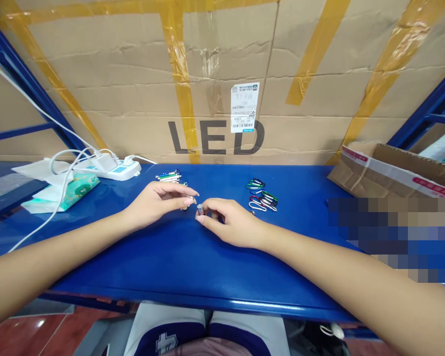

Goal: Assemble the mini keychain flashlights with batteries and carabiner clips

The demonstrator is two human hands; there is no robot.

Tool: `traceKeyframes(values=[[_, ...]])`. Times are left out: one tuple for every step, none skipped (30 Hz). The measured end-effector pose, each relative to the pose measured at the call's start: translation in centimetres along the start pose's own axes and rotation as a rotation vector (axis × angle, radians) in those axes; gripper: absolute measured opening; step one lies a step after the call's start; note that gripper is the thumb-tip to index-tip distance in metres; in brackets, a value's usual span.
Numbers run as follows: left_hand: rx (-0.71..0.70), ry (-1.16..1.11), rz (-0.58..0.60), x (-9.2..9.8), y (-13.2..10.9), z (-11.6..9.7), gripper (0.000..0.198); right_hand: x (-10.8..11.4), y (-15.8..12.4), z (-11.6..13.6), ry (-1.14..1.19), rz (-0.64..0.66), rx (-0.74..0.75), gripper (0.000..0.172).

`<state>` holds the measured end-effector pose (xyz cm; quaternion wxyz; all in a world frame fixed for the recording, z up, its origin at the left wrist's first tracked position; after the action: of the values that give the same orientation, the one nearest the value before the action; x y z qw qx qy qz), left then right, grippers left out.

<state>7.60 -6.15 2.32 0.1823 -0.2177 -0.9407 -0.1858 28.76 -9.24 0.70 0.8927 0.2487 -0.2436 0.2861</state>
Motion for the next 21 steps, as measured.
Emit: traceKeyframes(values=[[0.004, -0.009, 0.002, -0.08, -0.01, 0.03, 0.030, -0.03, 0.00, -0.07, 0.005, 0.013, -0.013, 0.018], [0.003, -0.016, 0.006, -0.18, -0.02, 0.04, 0.029, -0.06, 0.00, -0.13, 0.010, 0.023, -0.024, 0.019], [-0.002, -0.022, 0.011, -0.30, -0.04, 0.02, 0.028, -0.09, 0.00, -0.17, 0.014, 0.030, -0.031, 0.020], [-0.012, -0.026, 0.017, -0.41, -0.07, -0.02, 0.026, -0.11, -0.02, -0.21, 0.017, 0.032, -0.032, 0.020], [-0.027, -0.025, 0.023, -0.51, -0.09, -0.08, 0.024, -0.12, -0.03, -0.23, 0.019, 0.030, -0.028, 0.020], [-0.046, -0.020, 0.029, -0.60, -0.12, -0.15, 0.022, -0.12, -0.04, -0.24, 0.021, 0.027, -0.022, 0.020], [-0.064, -0.012, 0.035, -0.67, -0.15, -0.21, 0.021, -0.11, -0.06, -0.25, 0.024, 0.023, -0.016, 0.020], [-0.076, -0.007, 0.039, -0.73, -0.17, -0.27, 0.020, -0.10, -0.07, -0.25, 0.026, 0.020, -0.011, 0.019], [-0.079, -0.013, 0.041, -0.78, -0.18, -0.30, 0.019, -0.09, -0.08, -0.25, 0.027, 0.018, -0.008, 0.019], [-0.069, -0.032, 0.041, -0.80, -0.18, -0.30, 0.020, -0.08, -0.09, -0.25, 0.027, 0.015, -0.005, 0.019], [-0.048, -0.064, 0.033, -0.81, -0.17, -0.27, 0.020, -0.07, -0.10, -0.24, 0.024, 0.013, -0.005, 0.019], [-0.022, -0.103, 0.021, -0.79, -0.14, -0.23, 0.021, -0.06, -0.10, -0.23, 0.020, 0.011, -0.007, 0.019], [0.003, -0.143, 0.004, -0.75, -0.10, -0.18, 0.022, -0.05, -0.10, -0.22, 0.016, 0.009, -0.008, 0.020], [0.025, -0.177, -0.011, -0.70, -0.05, -0.13, 0.023, -0.05, -0.09, -0.21, 0.013, 0.009, -0.011, 0.021], [0.042, -0.202, -0.025, -0.65, 0.01, -0.08, 0.023, -0.05, -0.07, -0.20, 0.011, 0.010, -0.014, 0.021], [0.055, -0.218, -0.035, -0.60, 0.07, -0.03, 0.024, -0.05, -0.06, -0.19, 0.011, 0.010, -0.016, 0.021], [0.064, -0.228, -0.039, -0.55, 0.12, 0.01, 0.024, -0.04, -0.05, -0.19, 0.010, 0.011, -0.017, 0.021], [0.073, -0.236, -0.040, -0.52, 0.16, 0.06, 0.024, -0.03, -0.04, -0.18, 0.010, 0.012, -0.018, 0.021], [0.079, -0.241, -0.040, -0.50, 0.17, 0.09, 0.024, -0.02, -0.03, -0.18, 0.010, 0.014, -0.017, 0.021], [0.080, -0.243, -0.035, -0.49, 0.16, 0.12, 0.024, 0.00, -0.04, -0.17, 0.011, 0.014, -0.014, 0.021], [0.078, -0.242, -0.024, -0.51, 0.14, 0.13, 0.024, 0.02, -0.05, -0.16, 0.013, 0.014, -0.011, 0.020]])
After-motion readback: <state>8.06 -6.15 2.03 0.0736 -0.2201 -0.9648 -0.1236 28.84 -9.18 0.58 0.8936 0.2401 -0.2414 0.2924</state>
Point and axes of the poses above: each hand's wrist, its own y-axis towards the middle knuckle, its own x-axis out of the back of the hand, z = x × y, the point moved 2 cm from there along y, towards the middle knuckle, and after that the axes turned 6 degrees about y, right-handed, at the moved point
